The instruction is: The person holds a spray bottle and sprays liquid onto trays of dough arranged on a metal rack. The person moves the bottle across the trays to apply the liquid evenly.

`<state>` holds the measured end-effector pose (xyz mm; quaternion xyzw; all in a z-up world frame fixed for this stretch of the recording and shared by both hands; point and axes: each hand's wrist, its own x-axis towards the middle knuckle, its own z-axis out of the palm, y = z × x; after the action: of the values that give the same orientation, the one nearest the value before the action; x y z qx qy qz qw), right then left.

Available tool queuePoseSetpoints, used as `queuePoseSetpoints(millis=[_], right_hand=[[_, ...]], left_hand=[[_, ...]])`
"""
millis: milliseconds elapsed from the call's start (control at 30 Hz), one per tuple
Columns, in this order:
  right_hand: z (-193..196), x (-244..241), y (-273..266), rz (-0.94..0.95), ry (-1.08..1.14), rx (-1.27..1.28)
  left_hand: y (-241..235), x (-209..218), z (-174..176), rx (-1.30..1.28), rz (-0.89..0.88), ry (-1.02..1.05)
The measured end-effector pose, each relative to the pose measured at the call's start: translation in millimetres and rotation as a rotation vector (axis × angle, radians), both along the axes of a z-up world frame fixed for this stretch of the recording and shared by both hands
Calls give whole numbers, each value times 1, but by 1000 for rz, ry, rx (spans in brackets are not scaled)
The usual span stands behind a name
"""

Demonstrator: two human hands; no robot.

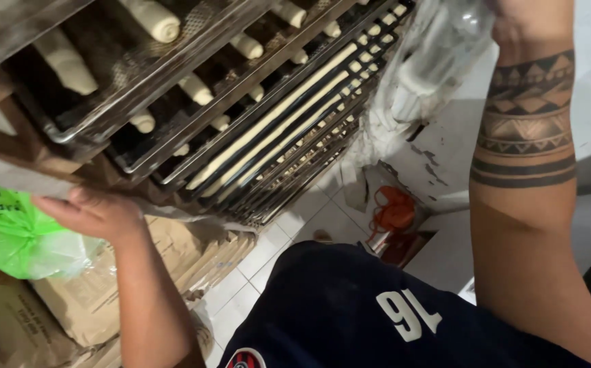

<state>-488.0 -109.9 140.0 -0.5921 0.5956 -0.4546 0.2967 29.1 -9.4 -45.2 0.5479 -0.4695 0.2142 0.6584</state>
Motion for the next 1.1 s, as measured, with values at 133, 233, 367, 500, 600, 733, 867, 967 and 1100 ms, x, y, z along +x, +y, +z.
queuePoseSetpoints(millis=[133, 233, 367, 500, 600, 733, 867, 967, 1100], right_hand=[[-9, -20, -8, -89, -287, 44], [-19, -31, -14, -146, -478, 89], [-39, -38, -21, -70, -252, 97], [-56, -47, -17, 69, -234, -76], [-45, -30, -2, 29, -168, 45], [-59, -1, 20, 494, 129, -270], [-39, 91, 79, 413, 174, 109], [-55, 132, 96, 578, 284, -285], [-76, 155, 112, 877, 119, -285]], left_hand=[[-1, 44, -63, 109, 142, 133], [4, 66, -91, 176, 226, 271], [12, 67, -86, 193, 295, 300], [11, 44, -74, -59, 77, 217], [12, -64, 1, -155, 119, -7], [48, -187, 4, 468, -1055, 556], [31, -250, 82, 776, -973, -93], [36, -251, 84, 802, -1205, 105], [67, -219, 71, 713, -926, 255]])
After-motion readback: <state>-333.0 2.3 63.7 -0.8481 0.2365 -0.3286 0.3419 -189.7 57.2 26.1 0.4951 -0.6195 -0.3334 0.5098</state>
